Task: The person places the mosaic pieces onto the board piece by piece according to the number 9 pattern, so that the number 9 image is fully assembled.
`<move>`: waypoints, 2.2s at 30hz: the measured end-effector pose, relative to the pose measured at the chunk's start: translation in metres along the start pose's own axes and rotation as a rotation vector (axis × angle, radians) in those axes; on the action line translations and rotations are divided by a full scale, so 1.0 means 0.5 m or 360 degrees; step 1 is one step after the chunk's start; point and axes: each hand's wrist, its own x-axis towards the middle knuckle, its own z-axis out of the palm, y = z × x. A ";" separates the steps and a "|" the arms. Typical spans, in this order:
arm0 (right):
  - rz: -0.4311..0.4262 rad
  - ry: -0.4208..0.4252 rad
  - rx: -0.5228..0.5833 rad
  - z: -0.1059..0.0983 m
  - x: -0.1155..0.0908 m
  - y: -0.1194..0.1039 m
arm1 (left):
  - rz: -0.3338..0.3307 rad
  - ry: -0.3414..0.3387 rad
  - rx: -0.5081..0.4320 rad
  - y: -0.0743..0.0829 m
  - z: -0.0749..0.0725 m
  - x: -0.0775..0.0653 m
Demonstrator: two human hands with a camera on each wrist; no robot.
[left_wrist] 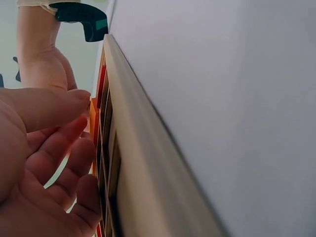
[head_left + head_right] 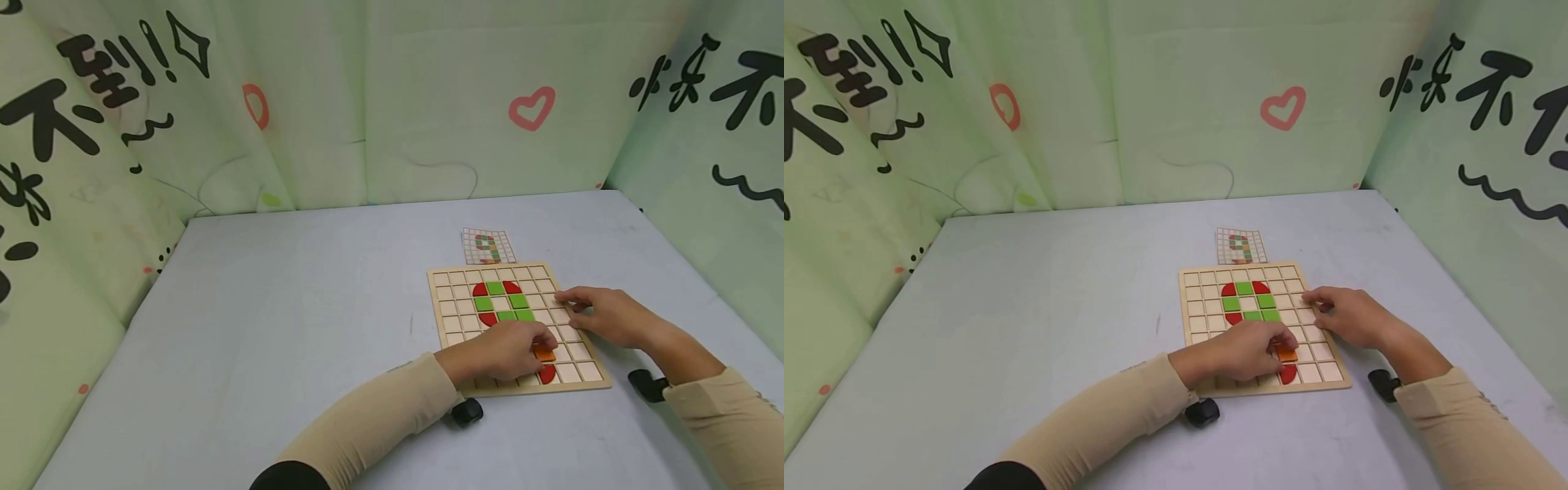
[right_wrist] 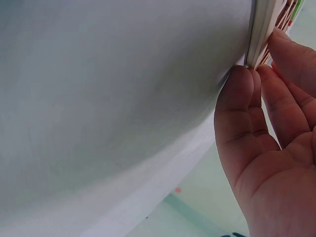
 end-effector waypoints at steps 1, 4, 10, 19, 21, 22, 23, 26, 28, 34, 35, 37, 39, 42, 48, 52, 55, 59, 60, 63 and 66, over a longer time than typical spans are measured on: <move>0.0000 -0.0001 0.0000 0.000 0.000 0.000 | 0.0003 -0.0014 -0.0009 -0.001 -0.001 0.001; 0.0005 -0.0005 -0.0002 -0.001 0.001 -0.001 | 0.0003 -0.0056 -0.0024 -0.004 -0.004 0.001; 0.0001 -0.0005 -0.0015 -0.002 0.001 -0.002 | 0.0005 -0.0096 -0.0021 -0.004 -0.007 0.004; 0.0014 -0.0016 -0.0011 -0.002 0.002 -0.002 | 0.0030 -0.0130 -0.0049 -0.008 -0.008 0.008; 0.0017 -0.0018 -0.0010 -0.002 0.002 -0.002 | 0.0033 -0.0138 -0.0052 -0.009 -0.008 0.009; 0.0017 -0.0017 -0.0009 -0.002 0.002 -0.002 | 0.0033 -0.0143 -0.0057 -0.009 -0.008 0.009; 0.0016 -0.0017 -0.0009 -0.002 0.002 -0.002 | 0.0031 -0.0148 -0.0063 -0.009 -0.009 0.009; 0.0015 -0.0016 -0.0006 -0.003 0.002 -0.002 | 0.0017 -0.0155 -0.0090 -0.010 -0.009 0.009; 0.0013 -0.0013 -0.0007 -0.003 0.001 -0.002 | 0.0011 -0.0157 -0.0102 -0.011 -0.010 0.009; 0.0010 -0.0007 -0.0019 -0.003 0.000 -0.003 | 0.0013 -0.0158 -0.0112 -0.013 -0.011 0.006; 0.0009 -0.0006 -0.0021 -0.003 0.000 -0.003 | 0.0015 -0.0159 -0.0118 -0.013 -0.012 0.005; 0.0005 -0.0004 -0.0025 -0.003 0.000 -0.003 | 0.0019 -0.0160 -0.0127 -0.013 -0.013 0.003; 0.0007 -0.0002 -0.0028 -0.003 0.000 -0.003 | 0.0015 -0.0158 -0.0149 -0.013 -0.014 0.002; 0.0002 -0.0002 -0.0029 -0.003 0.000 -0.004 | -0.0015 -0.0135 -0.0181 -0.014 -0.015 0.002; 0.0010 -0.0005 -0.0018 -0.003 -0.001 -0.005 | -0.0070 -0.0010 -0.0150 -0.013 -0.011 0.008; 0.0018 -0.0007 -0.0012 -0.002 0.000 -0.004 | -0.0059 0.0050 -0.0088 -0.013 -0.009 0.011; 0.0017 -0.0002 -0.0015 -0.003 0.000 -0.004 | -0.0037 0.0071 -0.0053 -0.013 -0.007 0.013; 0.0016 -0.0002 -0.0015 -0.003 -0.001 -0.006 | -0.0035 0.0076 -0.0053 -0.014 -0.006 0.013; 0.0018 -0.0001 -0.0016 -0.003 -0.001 -0.005 | -0.0037 0.0073 -0.0055 -0.013 -0.006 0.013; 0.0008 0.0002 -0.0017 -0.002 -0.002 -0.005 | -0.0042 0.0077 -0.0042 -0.011 -0.006 0.011; 0.0007 0.0010 -0.0023 -0.002 -0.002 -0.004 | -0.0051 0.0093 0.0014 -0.007 -0.006 0.010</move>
